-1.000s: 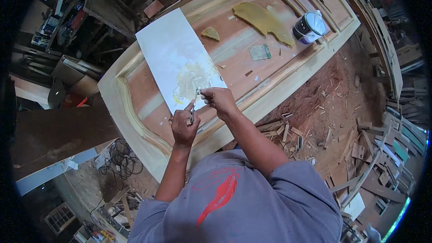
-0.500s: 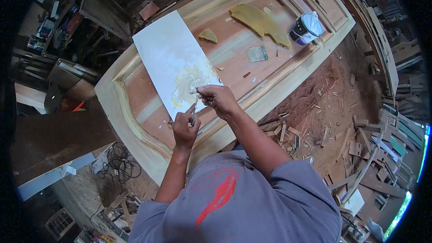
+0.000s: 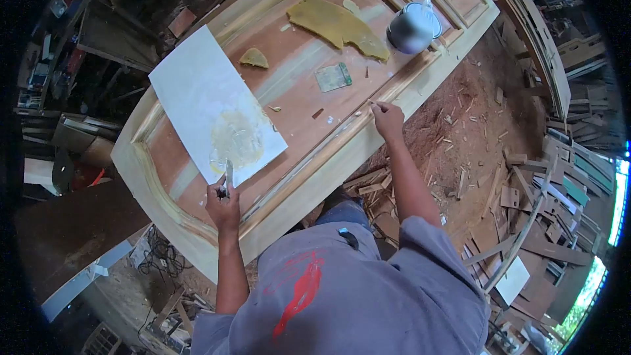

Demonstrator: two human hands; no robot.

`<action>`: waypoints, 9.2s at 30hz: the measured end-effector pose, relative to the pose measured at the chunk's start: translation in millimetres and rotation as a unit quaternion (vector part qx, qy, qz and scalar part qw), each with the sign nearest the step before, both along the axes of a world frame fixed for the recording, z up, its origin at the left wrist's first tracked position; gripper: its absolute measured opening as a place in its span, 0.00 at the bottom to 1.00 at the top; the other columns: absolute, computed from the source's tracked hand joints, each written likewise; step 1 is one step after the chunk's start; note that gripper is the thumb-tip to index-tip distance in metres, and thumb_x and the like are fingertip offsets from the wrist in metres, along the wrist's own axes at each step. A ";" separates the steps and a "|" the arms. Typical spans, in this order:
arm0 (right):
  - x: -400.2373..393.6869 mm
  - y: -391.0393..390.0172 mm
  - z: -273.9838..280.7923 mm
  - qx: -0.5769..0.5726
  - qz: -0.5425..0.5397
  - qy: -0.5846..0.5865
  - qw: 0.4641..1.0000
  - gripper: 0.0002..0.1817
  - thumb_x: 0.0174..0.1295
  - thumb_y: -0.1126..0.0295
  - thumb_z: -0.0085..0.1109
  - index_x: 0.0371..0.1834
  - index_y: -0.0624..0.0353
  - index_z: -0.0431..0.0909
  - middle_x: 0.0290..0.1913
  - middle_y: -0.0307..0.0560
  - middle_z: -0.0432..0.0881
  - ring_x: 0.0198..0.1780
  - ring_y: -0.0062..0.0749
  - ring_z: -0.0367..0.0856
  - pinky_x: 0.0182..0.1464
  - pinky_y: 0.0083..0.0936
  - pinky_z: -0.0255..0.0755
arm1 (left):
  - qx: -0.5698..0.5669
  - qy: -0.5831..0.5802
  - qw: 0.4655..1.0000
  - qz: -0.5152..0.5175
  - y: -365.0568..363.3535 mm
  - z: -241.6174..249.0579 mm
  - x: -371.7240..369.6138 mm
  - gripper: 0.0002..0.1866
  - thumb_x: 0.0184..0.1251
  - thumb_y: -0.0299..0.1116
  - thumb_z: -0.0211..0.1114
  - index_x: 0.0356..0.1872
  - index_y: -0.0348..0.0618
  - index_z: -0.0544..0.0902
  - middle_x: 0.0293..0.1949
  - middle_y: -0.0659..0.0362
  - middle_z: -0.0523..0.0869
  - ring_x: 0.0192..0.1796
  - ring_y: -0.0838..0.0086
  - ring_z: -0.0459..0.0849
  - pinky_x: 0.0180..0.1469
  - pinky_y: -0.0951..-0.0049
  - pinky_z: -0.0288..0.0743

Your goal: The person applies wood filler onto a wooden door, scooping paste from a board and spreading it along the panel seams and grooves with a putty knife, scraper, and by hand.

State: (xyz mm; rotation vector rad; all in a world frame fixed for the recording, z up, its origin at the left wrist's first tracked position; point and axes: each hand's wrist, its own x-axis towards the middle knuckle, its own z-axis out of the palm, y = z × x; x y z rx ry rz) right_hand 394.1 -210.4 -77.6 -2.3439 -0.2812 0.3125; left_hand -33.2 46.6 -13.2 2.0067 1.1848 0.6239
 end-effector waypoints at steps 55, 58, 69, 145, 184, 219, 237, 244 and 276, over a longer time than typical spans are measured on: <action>-93.5 46.0 -19.8 -0.260 0.095 -0.148 0.949 0.10 0.65 0.60 0.69 0.43 0.50 0.94 0.44 0.51 0.83 0.53 0.50 0.78 0.57 0.50 0.67 | -0.058 0.018 0.997 -0.053 0.0 -2.5 23.9 0.10 0.65 0.25 0.71 0.40 0.37 0.76 0.53 0.48 0.92 0.36 0.75 0.81 0.42 0.72 0.77; -131.3 55.9 -11.1 -0.248 0.127 -0.141 0.950 0.10 0.63 0.61 0.70 0.42 0.51 0.93 0.44 0.51 0.83 0.53 0.51 0.78 0.56 0.50 0.68 | -0.059 0.004 0.997 -0.049 1.4 -4.5 19.6 0.10 0.65 0.25 0.71 0.42 0.37 0.78 0.52 0.48 0.92 0.37 0.75 0.82 0.43 0.72 0.77; -10.0 27.0 -5.2 -0.271 0.027 -0.181 0.945 0.12 0.66 0.58 0.68 0.41 0.52 0.94 0.42 0.57 0.88 0.47 0.55 0.84 0.53 0.52 0.74 | -0.049 0.029 0.998 -0.041 -1.1 1.9 13.4 0.11 0.65 0.25 0.71 0.44 0.36 0.79 0.52 0.48 0.92 0.34 0.75 0.83 0.41 0.72 0.79; -105.0 48.7 -27.4 -0.231 0.118 -0.130 0.957 0.12 0.64 0.62 0.68 0.44 0.55 0.93 0.43 0.58 0.86 0.51 0.56 0.82 0.56 0.51 0.74 | -0.018 -0.051 0.998 -0.011 -0.6 10.7 -40.3 0.12 0.65 0.22 0.70 0.48 0.35 0.83 0.45 0.53 0.90 0.34 0.80 0.80 0.41 0.75 0.78; -311.1 107.7 -14.1 -0.205 0.086 -0.177 0.959 0.10 0.63 0.63 0.69 0.39 0.56 0.93 0.37 0.60 0.87 0.42 0.59 0.84 0.49 0.52 0.76 | -0.046 -0.064 0.989 -0.123 59.4 35.2 -199.7 0.11 0.65 0.23 0.72 0.47 0.36 0.83 0.43 0.54 0.91 0.35 0.76 0.82 0.41 0.71 0.79; -462.6 156.3 111.4 0.253 0.065 0.326 0.908 0.15 0.68 0.66 0.71 0.52 0.66 0.90 0.37 0.40 0.90 0.37 0.19 0.79 0.43 0.20 0.74 | -0.239 -0.266 0.934 -0.012 51.4 44.3 -227.3 0.13 0.72 0.26 0.72 0.41 0.41 0.73 0.47 0.54 0.89 0.40 0.84 0.78 0.43 0.79 0.76; -435.0 163.9 187.8 0.288 0.150 0.334 0.885 0.15 0.71 0.64 0.68 0.50 0.67 0.89 0.38 0.43 0.90 0.37 0.20 0.80 0.42 0.21 0.74 | -0.294 -0.400 0.868 0.023 27.3 85.8 -198.3 0.16 0.69 0.25 0.75 0.39 0.47 0.72 0.41 0.61 0.83 0.40 0.84 0.77 0.46 0.79 0.74; -376.9 153.4 205.2 0.317 0.181 0.437 0.822 0.13 0.71 0.67 0.68 0.49 0.67 0.89 0.36 0.43 0.89 0.34 0.19 0.79 0.40 0.20 0.72 | -0.097 -0.406 0.908 0.038 -24.0 115.4 -135.5 0.17 0.68 0.19 0.72 0.40 0.43 0.69 0.51 0.42 0.88 0.62 0.66 0.85 0.61 0.69 0.78; -232.9 100.2 280.7 0.409 0.348 0.408 0.738 0.13 0.71 0.71 0.68 0.52 0.69 0.88 0.42 0.45 0.90 0.43 0.23 0.86 0.49 0.21 0.79 | 0.045 -0.328 0.932 0.151 -132.0 172.0 -7.4 0.16 0.66 0.17 0.72 0.38 0.42 0.71 0.52 0.43 0.90 0.53 0.72 0.88 0.52 0.73 0.80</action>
